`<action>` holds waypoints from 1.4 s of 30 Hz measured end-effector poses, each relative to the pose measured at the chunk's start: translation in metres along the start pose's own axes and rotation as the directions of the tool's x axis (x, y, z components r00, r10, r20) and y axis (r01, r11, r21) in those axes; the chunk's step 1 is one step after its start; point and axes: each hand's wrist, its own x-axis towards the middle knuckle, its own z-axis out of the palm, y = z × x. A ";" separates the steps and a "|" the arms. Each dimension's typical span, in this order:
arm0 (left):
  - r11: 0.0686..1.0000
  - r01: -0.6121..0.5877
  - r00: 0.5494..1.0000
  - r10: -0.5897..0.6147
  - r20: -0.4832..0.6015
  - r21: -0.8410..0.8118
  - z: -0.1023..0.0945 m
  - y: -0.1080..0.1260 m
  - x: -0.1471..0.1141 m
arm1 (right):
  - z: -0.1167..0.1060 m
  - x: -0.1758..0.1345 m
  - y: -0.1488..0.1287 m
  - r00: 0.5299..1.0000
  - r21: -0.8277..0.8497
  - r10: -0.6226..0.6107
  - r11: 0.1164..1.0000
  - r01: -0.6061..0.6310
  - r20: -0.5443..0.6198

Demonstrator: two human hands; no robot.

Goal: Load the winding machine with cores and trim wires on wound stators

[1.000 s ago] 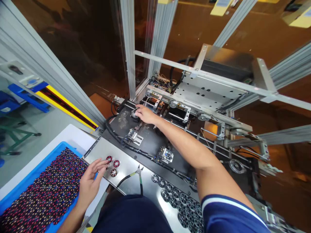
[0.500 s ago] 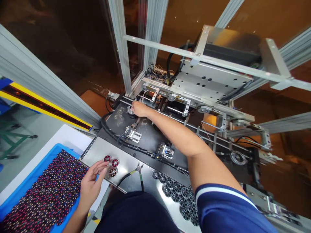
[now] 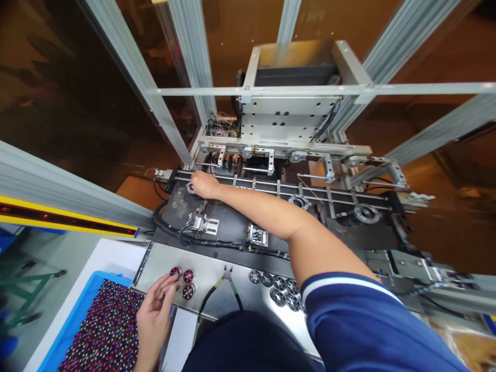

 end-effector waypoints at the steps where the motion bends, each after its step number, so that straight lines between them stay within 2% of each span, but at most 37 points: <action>1: 1.000 -0.002 1.000 0.002 -0.003 0.001 0.000 0.001 0.000 | -0.002 -0.007 -0.001 0.999 -0.021 -0.031 0.999 0.031 -0.011; 5: 0.999 -0.012 1.000 0.013 -0.023 0.032 0.003 0.011 -0.003 | -0.009 -0.025 -0.007 0.990 -0.093 -0.138 0.986 0.136 -0.019; 6: 0.998 -0.030 1.000 0.030 -0.001 0.053 0.007 0.014 -0.004 | -0.012 -0.027 -0.011 0.988 -0.106 -0.153 0.983 0.150 -0.022; 8: 0.981 -0.134 0.986 0.118 0.117 0.142 0.016 0.020 -0.009 | -0.022 -0.030 -0.022 0.985 -0.121 -0.169 0.979 0.163 -0.044; 10: 0.933 -0.277 0.934 0.205 0.291 0.231 0.030 0.022 -0.015 | -0.036 -0.039 -0.036 0.979 -0.121 -0.180 0.978 0.169 -0.091; 12: 0.903 -0.351 0.879 0.227 0.419 0.248 0.049 0.018 -0.023 | -0.051 -0.061 -0.050 0.968 -0.110 -0.195 0.978 0.179 -0.160; 14: 0.899 -0.376 0.829 0.219 0.515 0.223 0.070 0.010 -0.031 | -0.063 -0.102 -0.063 0.947 -0.096 -0.214 0.976 0.196 -0.240; 16: 0.892 -0.409 0.765 0.218 0.606 0.195 0.092 0.001 -0.038 | -0.067 -0.159 -0.073 0.921 -0.082 -0.225 0.974 0.210 -0.319; 18: 0.880 -0.438 0.716 0.219 0.663 0.183 0.113 -0.006 -0.041 | -0.058 -0.223 -0.079 0.893 -0.066 -0.212 0.977 0.202 -0.396; 19: 0.874 -0.448 0.706 0.217 0.675 0.188 0.123 -0.008 -0.041 | -0.049 -0.255 -0.081 0.879 -0.057 -0.193 0.981 0.187 -0.436; 21: 0.864 -0.457 0.706 0.208 0.677 0.211 0.138 -0.010 -0.037 | -0.024 -0.313 -0.081 0.856 -0.032 -0.146 0.988 0.150 -0.496; 22: 0.862 -0.455 0.710 0.200 0.675 0.224 0.144 -0.010 -0.035 | -0.010 -0.338 -0.082 0.848 0.012 -0.084 0.994 0.106 -0.523; 24: 0.863 -0.445 0.714 0.180 0.676 0.240 0.151 -0.010 -0.029 | 0.018 -0.377 -0.083 0.845 0.091 0.048 0.996 0.001 -0.533; 26: 0.872 -0.428 0.708 0.161 0.687 0.237 0.153 -0.007 -0.025 | 0.040 -0.400 -0.088 0.843 0.153 0.133 0.986 -0.061 -0.521; 28: 0.888 -0.407 0.691 0.146 0.708 0.214 0.149 0.002 -0.023 | 0.052 -0.409 -0.094 0.845 0.187 0.158 0.980 -0.071 -0.510; 30: 0.908 -0.382 0.664 0.140 0.735 0.172 0.140 0.018 -0.025 | 0.053 -0.406 -0.099 0.851 0.200 0.152 0.978 -0.056 -0.503; 34: 0.952 -0.304 0.584 0.160 0.796 0.031 0.113 0.063 -0.038 | 0.033 -0.383 -0.108 0.873 0.233 0.095 0.972 0.022 -0.479; 36: 0.968 -0.246 0.574 0.183 0.798 -0.045 0.100 0.080 -0.049 | 0.021 -0.371 -0.114 0.875 0.267 0.039 0.958 0.104 -0.482; 38: 0.976 -0.178 0.612 0.207 0.763 -0.121 0.093 0.087 -0.061 | 0.014 -0.361 -0.122 0.851 0.294 0.012 0.941 0.168 -0.525; 42: 0.961 -0.069 0.740 0.230 0.632 -0.269 0.094 0.080 -0.077 | 0.009 -0.349 -0.137 0.767 0.324 0.060 0.925 0.198 -0.639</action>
